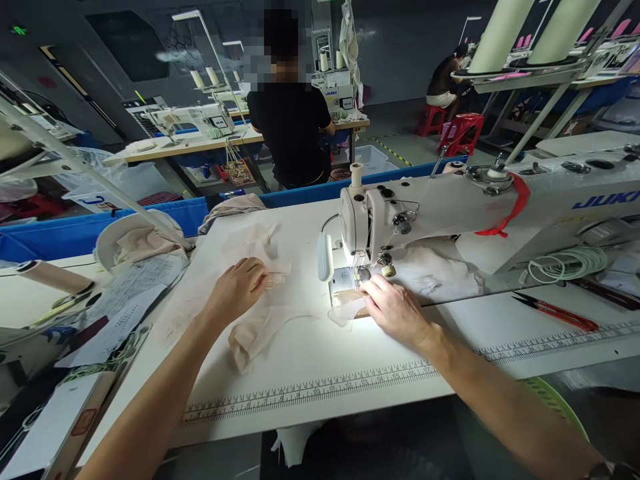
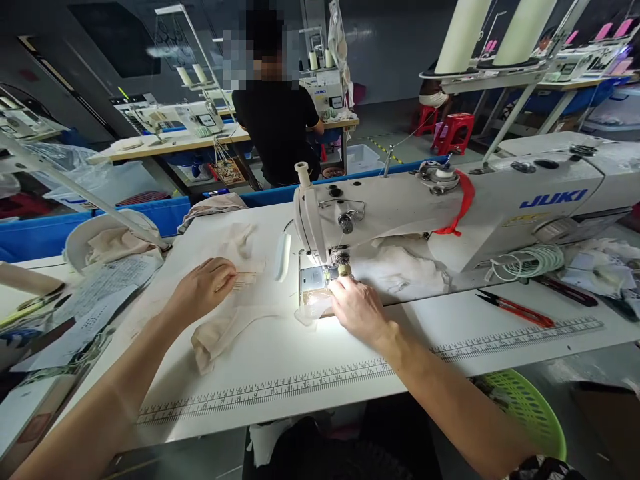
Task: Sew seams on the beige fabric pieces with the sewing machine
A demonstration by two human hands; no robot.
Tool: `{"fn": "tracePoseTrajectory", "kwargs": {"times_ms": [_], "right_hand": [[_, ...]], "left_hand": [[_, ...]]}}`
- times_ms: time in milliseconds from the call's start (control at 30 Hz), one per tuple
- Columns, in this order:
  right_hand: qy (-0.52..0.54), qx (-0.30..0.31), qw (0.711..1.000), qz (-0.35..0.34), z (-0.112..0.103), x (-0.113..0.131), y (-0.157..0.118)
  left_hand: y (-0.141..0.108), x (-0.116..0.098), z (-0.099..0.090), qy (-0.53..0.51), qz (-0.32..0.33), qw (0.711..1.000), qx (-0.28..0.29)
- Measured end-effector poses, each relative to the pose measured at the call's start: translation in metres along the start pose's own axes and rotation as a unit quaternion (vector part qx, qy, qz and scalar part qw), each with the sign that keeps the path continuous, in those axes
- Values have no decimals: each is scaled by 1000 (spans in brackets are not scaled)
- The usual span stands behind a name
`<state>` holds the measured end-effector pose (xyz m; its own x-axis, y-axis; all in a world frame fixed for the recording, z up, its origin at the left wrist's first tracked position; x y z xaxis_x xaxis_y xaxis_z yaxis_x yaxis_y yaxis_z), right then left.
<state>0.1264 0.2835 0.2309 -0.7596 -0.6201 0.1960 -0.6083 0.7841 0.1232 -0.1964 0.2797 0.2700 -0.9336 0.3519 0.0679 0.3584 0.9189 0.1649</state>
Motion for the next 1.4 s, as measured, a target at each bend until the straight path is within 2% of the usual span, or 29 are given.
{"fn": "tracePoseTrajectory", "kwargs": {"times_ms": [100, 200, 367, 500, 733, 933, 1133, 1267, 1400], "right_hand": [[1, 1, 1000, -4, 0, 0, 0], [-2, -3, 1000, -6, 0, 0, 0], [-1, -2, 1000, -11, 1, -3, -1], [-15, -7, 1000, -13, 0, -3, -2], [0, -15, 1000, -14, 0, -4, -2], [13, -18, 1000, -12, -1, -3, -2], [3, -16, 1000, -13, -2, -4, -2], [-10, -16, 1000, -17, -1, -4, -2], [-13, -15, 1000, -23, -2, -4, -1]], "left_hand": [[-9, 0, -2, 2, 24, 998, -50], [-9, 12, -9, 25, -25, 996, -86], [-6, 39, -8, -25, -8, 999, 23], [-10, 48, -9, -50, -14, 999, 10], [3, 35, -8, 60, -82, 988, 119], [6, 28, -13, 74, -103, 984, 127], [21, 17, -13, 147, -138, 960, 195], [26, 7, -12, 187, -153, 953, 184], [7, -1, -15, 208, -154, 956, 136]]}}
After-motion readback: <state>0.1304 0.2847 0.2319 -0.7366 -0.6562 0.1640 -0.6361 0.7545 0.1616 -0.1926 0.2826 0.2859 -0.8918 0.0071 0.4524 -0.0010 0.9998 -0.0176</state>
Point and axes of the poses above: each hand's wrist, its own y-axis towards the middle knuckle, its own z-axis out of the palm, x = y × z, the point moved 3 cm from there along y, towards the middle knuckle, and after that the axes turned 13 degrees about x, right-handed, at the moved point
